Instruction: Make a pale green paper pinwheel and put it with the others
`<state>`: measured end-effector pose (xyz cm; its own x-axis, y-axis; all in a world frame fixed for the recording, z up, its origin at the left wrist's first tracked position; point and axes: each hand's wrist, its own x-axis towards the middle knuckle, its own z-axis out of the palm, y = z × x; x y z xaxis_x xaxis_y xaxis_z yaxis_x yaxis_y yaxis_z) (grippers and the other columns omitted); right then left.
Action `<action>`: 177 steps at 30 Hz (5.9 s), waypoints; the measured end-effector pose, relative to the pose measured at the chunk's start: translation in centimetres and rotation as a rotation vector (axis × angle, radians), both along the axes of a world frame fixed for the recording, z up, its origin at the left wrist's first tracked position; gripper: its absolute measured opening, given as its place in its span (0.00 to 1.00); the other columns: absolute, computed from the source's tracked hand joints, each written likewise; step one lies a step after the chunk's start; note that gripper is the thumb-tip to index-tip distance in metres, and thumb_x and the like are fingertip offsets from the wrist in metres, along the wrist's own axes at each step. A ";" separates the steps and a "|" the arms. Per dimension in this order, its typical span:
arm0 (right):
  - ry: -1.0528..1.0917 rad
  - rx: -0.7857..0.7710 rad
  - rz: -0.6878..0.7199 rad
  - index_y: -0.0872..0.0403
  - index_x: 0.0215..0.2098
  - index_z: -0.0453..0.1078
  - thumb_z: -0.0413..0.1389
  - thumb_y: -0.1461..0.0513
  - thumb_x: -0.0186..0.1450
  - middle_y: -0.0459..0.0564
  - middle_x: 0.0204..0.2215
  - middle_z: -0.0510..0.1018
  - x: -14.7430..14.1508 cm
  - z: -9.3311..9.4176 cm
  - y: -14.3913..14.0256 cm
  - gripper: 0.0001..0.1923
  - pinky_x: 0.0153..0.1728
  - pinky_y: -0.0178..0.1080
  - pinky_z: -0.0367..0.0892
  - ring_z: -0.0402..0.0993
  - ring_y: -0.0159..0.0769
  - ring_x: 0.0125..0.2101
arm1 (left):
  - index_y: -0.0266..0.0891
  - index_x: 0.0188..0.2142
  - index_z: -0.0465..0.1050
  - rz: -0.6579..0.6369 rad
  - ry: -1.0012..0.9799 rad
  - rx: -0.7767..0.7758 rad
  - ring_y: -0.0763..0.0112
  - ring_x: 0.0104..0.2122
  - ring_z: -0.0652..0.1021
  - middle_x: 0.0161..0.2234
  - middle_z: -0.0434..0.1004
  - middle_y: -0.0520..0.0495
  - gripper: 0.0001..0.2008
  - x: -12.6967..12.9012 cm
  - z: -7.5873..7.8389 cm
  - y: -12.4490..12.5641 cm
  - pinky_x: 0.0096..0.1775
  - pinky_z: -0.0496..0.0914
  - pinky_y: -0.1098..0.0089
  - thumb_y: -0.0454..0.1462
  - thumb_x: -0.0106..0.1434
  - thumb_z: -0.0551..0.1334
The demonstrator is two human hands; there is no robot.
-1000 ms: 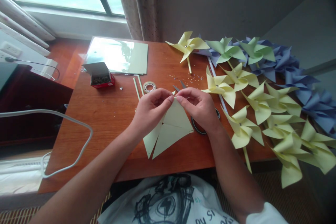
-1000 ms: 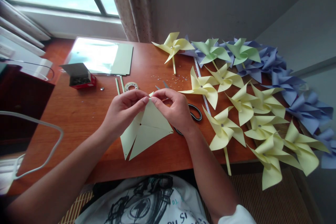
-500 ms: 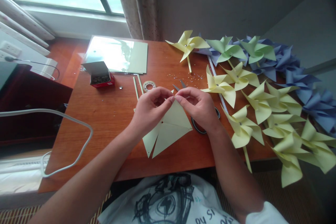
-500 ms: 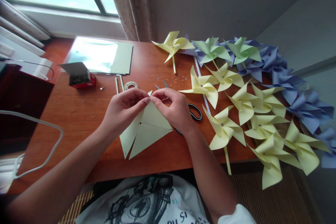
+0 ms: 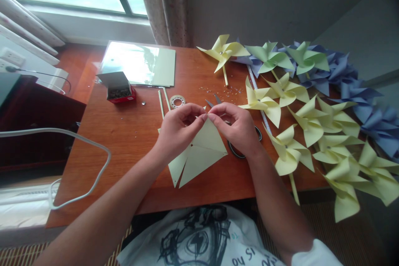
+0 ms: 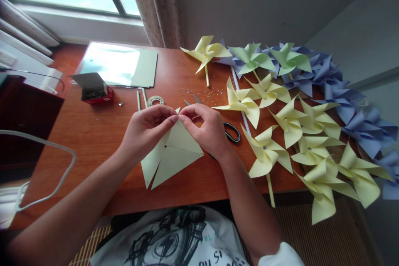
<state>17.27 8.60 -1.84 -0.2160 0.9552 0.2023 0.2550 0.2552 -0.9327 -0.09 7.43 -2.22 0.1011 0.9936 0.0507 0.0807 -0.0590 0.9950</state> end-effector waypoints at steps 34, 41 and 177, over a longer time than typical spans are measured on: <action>-0.048 0.040 0.020 0.52 0.33 0.73 0.59 0.63 0.66 0.45 0.31 0.78 -0.1 0.1 -0.1 0.03 0.37 0.37 0.74 0.77 0.33 0.32 | 0.38 0.34 0.75 0.022 0.173 0.159 0.72 0.28 0.75 0.29 0.75 0.49 0.03 -0.2 0.2 -0.1 0.29 0.70 0.72 0.35 0.63 0.65; -0.041 0.053 -0.010 0.52 0.34 0.73 0.60 0.63 0.66 0.45 0.30 0.79 0.0 0.2 -0.1 0.02 0.36 0.37 0.74 0.77 0.33 0.32 | 0.37 0.35 0.77 0.026 0.192 0.158 0.71 0.28 0.76 0.29 0.76 0.49 0.03 -0.1 0.1 0.0 0.30 0.71 0.70 0.35 0.63 0.64; -0.289 0.603 -0.152 0.51 0.39 0.77 0.58 0.67 0.68 0.50 0.33 0.80 -1.3 -0.6 -0.7 0.07 0.39 0.41 0.74 0.77 0.38 0.35 | 0.37 0.33 0.77 0.151 0.128 0.165 0.74 0.26 0.75 0.28 0.77 0.49 0.04 0.1 0.1 -0.3 0.28 0.70 0.73 0.36 0.62 0.67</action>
